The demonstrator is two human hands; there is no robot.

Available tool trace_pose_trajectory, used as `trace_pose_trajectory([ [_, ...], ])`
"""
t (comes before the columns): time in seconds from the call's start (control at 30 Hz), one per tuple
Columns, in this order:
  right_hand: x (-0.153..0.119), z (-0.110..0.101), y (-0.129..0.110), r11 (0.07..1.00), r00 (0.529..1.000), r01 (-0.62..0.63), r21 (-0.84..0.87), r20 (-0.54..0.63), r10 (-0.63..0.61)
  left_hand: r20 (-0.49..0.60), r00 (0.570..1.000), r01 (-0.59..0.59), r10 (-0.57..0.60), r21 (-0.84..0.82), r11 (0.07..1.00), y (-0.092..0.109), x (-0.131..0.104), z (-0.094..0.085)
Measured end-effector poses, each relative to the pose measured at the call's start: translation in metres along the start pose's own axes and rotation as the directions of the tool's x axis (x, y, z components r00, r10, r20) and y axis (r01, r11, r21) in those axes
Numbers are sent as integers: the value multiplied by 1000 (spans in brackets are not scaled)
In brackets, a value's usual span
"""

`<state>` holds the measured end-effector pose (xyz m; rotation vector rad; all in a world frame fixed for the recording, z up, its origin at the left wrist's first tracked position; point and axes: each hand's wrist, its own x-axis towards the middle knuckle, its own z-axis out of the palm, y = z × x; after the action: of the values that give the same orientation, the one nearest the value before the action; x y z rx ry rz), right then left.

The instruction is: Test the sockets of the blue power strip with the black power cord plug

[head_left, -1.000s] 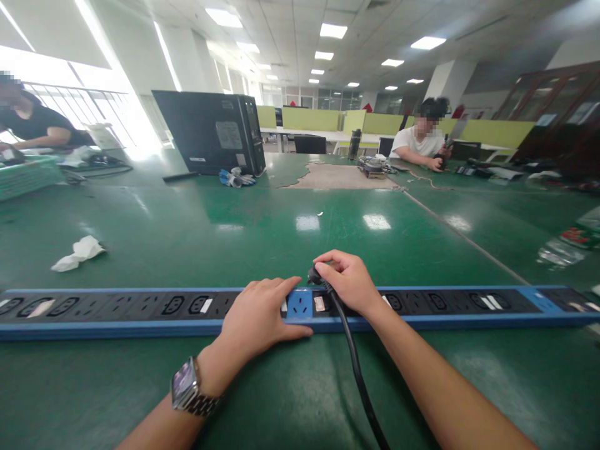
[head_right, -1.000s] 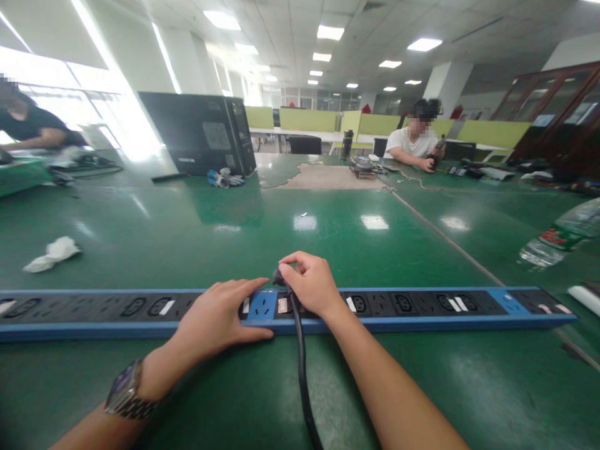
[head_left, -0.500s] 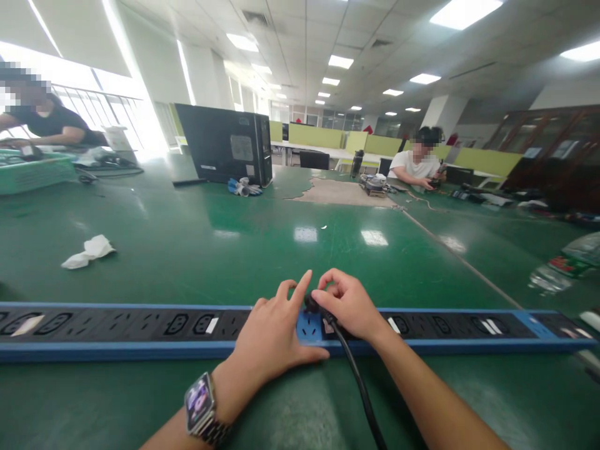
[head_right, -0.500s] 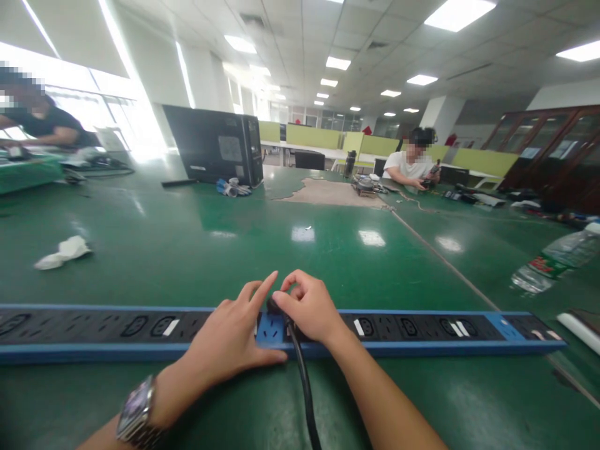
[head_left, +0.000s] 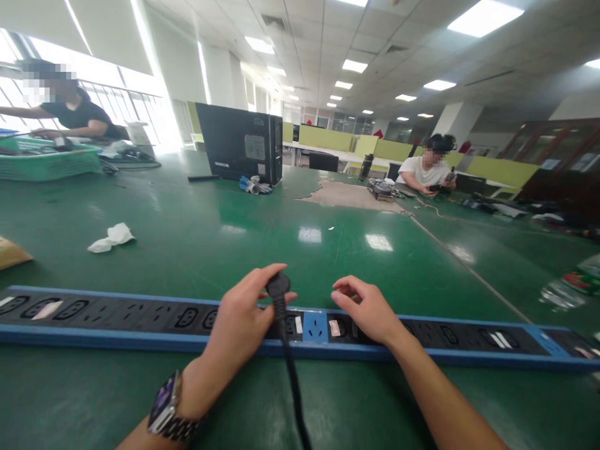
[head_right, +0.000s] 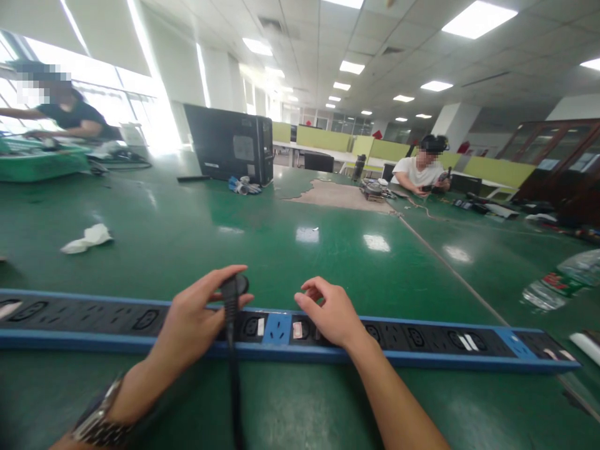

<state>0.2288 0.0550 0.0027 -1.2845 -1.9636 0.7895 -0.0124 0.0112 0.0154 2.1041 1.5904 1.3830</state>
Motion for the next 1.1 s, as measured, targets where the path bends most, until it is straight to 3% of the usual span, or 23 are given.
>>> trace_pose_trajectory([
  [0.07, -4, -1, 1, 986, 996, 26, -166, 89, -11, -180, 978, 104, -108, -31, 994, -13, -5, -19],
  [0.13, -9, 1, -2, 962, 981, 115, -250, 182, -70, -255, 950, 175, -182, -49, 983, -27, -14, -38],
  [0.23, -13, 3, -8, 930, 946, 238, -281, 284, -156, -132, 980, 159, -148, 76, 984, -46, -29, -60],
  [0.33, -12, 2, -9, 917, 929, 273, -290, 326, -173, 17, 999, 48, -51, 178, 983, -53, -37, -67],
  [0.5, -10, 2, -7, 915, 931, 271, -298, 322, -171, 161, 987, -60, 20, 247, 967, -50, -37, -55],
  [0.63, -11, 2, -7, 922, 932, 264, -283, 321, -169, 194, 980, -99, 46, 273, 957, -52, -39, -50],
  [0.7, -11, 2, -6, 932, 937, 253, -260, 304, -170, 168, 984, -97, 56, 249, 964, -51, -41, -52],
  [0.77, -10, 1, -4, 959, 950, 220, -177, 263, -169, 70, 997, -45, 32, 193, 980, -42, -42, -53],
  [0.87, -6, 0, 3, 992, 987, 105, 73, 113, -113, -55, 998, -19, 25, 96, 995, -17, -36, -40],
  [0.97, 0, 0, 11, 941, 998, 3, 339, -58, 18, 108, 986, -135, 130, 47, 990, 10, -25, -11],
  [1.1, 3, 1, 16, 886, 993, -40, 461, -84, 89, 285, 953, -125, 100, 71, 990, 24, -17, 25],
])
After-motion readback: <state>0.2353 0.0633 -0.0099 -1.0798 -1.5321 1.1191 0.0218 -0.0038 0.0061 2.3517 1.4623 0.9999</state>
